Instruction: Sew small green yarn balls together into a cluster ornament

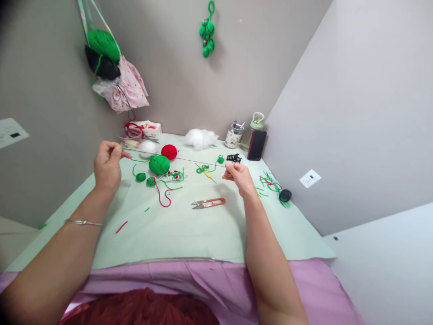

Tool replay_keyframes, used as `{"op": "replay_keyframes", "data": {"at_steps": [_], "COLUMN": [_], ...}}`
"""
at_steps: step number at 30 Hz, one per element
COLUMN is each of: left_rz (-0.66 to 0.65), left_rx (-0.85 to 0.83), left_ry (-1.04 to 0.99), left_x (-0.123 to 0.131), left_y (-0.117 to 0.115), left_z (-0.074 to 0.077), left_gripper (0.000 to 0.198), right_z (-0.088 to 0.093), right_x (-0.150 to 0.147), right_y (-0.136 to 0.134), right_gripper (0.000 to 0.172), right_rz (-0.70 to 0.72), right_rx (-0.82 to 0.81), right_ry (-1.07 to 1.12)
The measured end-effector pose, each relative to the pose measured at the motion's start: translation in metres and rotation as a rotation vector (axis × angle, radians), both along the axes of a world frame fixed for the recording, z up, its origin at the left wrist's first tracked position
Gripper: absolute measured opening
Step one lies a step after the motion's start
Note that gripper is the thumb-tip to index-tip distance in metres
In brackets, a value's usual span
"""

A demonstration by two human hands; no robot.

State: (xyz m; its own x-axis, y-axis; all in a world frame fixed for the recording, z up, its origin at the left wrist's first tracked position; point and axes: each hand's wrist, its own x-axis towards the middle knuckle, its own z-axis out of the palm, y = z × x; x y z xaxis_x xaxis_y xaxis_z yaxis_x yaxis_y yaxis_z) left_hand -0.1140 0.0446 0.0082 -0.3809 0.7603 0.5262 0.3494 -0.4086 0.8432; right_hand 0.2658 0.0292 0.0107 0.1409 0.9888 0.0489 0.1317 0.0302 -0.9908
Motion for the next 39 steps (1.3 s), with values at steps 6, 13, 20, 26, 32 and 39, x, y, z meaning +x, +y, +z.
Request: {"op": "replay_keyframes", "data": {"at_steps": [6, 13, 20, 26, 32, 39], "left_rz": [-0.199, -0.64, -0.847, -0.892, -0.947, -0.769], "left_rx": [-0.123, -0.349, -0.401, -0.461, -0.629, -0.517], "left_ry": [0.05, -0.057, 0.014, -0.129, -0.444, -0.365], "left_x": [0.013, 0.046, 0.077, 0.08, 0.086, 0.089], "left_y": [-0.006, -0.022, -0.049, -0.045, -0.048, -0.05], "left_z": [0.0, 0.002, 0.0, -0.007, -0.011, -0.017], "left_gripper": [0.022, 0.03, 0.032, 0.038, 0.033, 0.024], "right_z": [-0.006, -0.002, 0.006, 0.007, 0.003, -0.013], "right_x": [0.017, 0.013, -0.089, -0.107, -0.103, -0.125], "right_y": [0.003, -0.004, -0.037, -0.047, -0.041, -0.057], "right_gripper": [0.032, 0.014, 0.043, 0.027, 0.03, 0.028], "right_rz": [-0.319, -0.348, 0.488, 0.473, 0.399, 0.434], "right_rx": [0.004, 0.111, 0.107, 0.067, 0.072, 0.3], "right_ry": [-0.645, -0.797, -0.113, -0.158, -0.132, -0.669]}}
